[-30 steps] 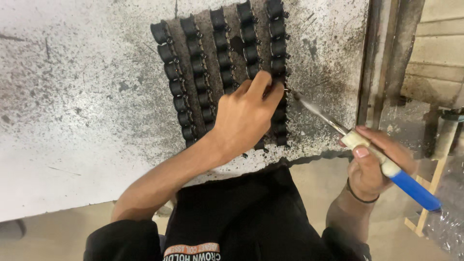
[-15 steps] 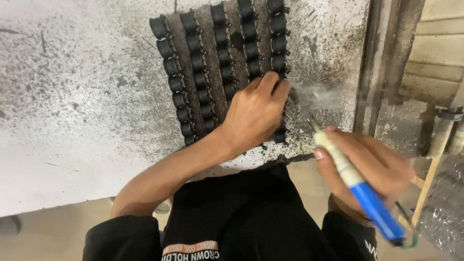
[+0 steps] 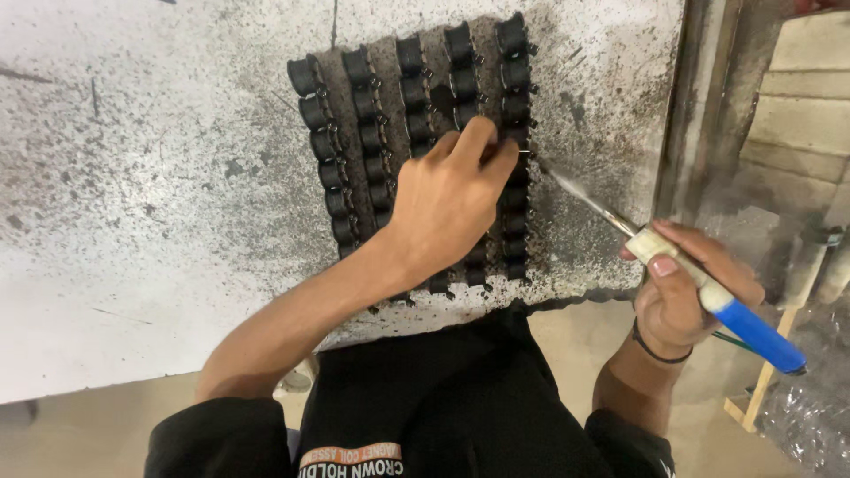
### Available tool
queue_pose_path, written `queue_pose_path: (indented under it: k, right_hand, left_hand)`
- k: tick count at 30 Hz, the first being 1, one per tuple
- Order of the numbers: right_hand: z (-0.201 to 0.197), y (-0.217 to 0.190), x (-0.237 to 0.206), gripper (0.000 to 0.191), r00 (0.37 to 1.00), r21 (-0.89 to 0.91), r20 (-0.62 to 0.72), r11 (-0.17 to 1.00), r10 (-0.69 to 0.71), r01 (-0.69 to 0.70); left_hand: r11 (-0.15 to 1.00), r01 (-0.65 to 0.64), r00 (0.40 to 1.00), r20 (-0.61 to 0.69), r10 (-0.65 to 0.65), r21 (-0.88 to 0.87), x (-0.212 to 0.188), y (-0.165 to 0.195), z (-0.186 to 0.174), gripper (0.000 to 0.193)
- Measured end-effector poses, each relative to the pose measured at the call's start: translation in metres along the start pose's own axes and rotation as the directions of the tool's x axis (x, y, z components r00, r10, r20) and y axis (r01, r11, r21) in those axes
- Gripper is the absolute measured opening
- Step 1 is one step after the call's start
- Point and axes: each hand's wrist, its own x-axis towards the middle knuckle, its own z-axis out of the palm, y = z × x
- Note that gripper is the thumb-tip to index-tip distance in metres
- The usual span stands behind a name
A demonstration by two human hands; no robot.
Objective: The person picks small black electronic components from a pile and from a plastic tray and arranges them in rows on the workbench. They then use a soldering iron to solder the components in the rows, working across the grid one part at a time.
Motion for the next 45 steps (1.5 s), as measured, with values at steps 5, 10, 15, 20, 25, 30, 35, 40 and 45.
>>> queue_pose_path:
  k: [5, 10, 15, 20, 25, 30, 35, 40, 45]
  right_hand:
    - [0.022, -0.031, 0.022, 0.029, 0.990, -0.270, 0.143, 0.962, 0.013, 0.026]
    - [0.038, -0.072, 0.031, 0.027, 0.870, -0.566, 0.491, 0.744, -0.041, 0.355]
    - [0.041, -0.085, 0.043, 0.030, 0.921, -0.573, 0.369, 0.811, 0.126, 0.119]
    - [0.037, -0.029, 0.026, 0.026, 0.998, -0.008, -0.042, 0.999, 0.043, -0.043]
    - [0.010, 0.006, 0.018, 0.031, 1.000, -0.003, 0.010, 1.000, -0.015, 0.015]
    - [0.019, -0.003, 0.029, 0.030, 0.999, -0.065, 0.037, 0.998, 0.003, -0.001]
    - [0.044, -0.040, 0.049, 0.029, 0.970, -0.428, 0.243, 0.894, -0.026, 0.131]
    - [0.049, -0.074, 0.064, 0.030, 0.893, -0.597, 0.450, 0.747, 0.011, 0.292]
    - [0.049, -0.044, 0.061, 0.029, 0.999, -0.189, 0.026, 0.982, 0.029, -0.024]
  left_hand:
    - [0.999, -0.033, 0.999, 0.021, 0.034, -0.020, -0.008, -0.005, 0.018, 0.019]
    - [0.997, -0.026, 0.998, 0.050, 0.030, -0.076, 0.001, 0.002, 0.022, 0.022]
    - [0.983, 0.019, 0.996, 0.090, -0.002, -0.181, 0.018, 0.025, -0.052, 0.028]
    - [0.995, -0.019, 1.000, 0.014, 0.021, -0.098, 0.026, 0.016, -0.064, 0.029]
    - [0.999, -0.016, 0.999, -0.046, 0.018, 0.031, 0.024, -0.012, -0.010, 0.030]
    - [1.000, -0.013, 1.000, -0.025, 0.013, -0.004, 0.017, -0.016, 0.005, 0.023]
    - [0.999, -0.033, 0.999, -0.008, 0.033, -0.005, 0.017, -0.015, 0.025, 0.020]
    - [0.995, -0.008, 1.000, 0.014, 0.009, -0.100, 0.027, -0.003, 0.000, 0.030]
    - [0.983, -0.059, 0.998, -0.008, 0.059, -0.173, 0.044, 0.017, -0.092, 0.025]
